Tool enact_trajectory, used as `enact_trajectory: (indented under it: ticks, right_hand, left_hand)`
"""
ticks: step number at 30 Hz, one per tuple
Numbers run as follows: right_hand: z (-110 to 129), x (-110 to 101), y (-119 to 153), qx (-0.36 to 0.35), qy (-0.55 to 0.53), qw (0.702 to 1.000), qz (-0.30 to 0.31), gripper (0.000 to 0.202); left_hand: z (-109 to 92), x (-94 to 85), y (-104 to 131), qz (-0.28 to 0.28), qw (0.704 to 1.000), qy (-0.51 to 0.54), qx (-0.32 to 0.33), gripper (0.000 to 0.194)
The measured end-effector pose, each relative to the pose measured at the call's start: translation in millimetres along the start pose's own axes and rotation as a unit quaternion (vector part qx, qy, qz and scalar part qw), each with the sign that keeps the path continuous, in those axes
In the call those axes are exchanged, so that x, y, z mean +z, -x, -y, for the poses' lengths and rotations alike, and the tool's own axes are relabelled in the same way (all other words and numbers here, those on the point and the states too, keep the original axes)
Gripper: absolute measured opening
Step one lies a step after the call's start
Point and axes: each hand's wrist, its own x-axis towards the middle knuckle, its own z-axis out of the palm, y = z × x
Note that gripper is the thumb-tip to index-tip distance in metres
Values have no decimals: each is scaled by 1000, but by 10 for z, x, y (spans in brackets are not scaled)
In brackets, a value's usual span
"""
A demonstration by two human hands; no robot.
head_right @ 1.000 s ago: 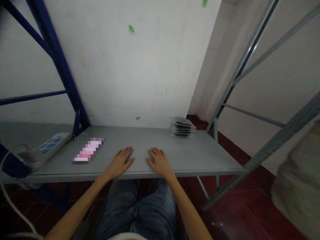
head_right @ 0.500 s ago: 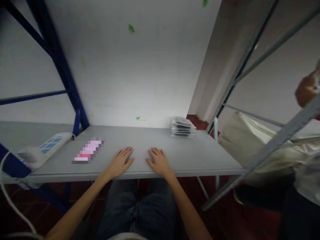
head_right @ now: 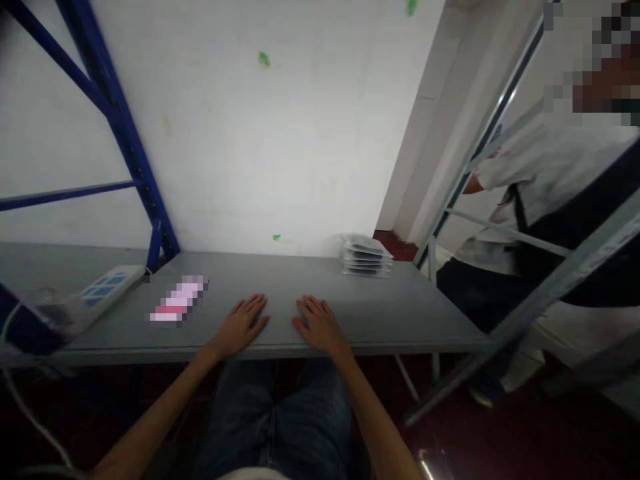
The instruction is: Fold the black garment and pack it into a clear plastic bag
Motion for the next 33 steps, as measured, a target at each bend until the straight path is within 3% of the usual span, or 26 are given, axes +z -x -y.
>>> enact_trajectory:
  ticks: [33]
  right_hand:
    - [6,9,-2,5,-2,1000,-12,58]
  left_hand:
    - [12,30,3,-19,1000,-3,5,60]
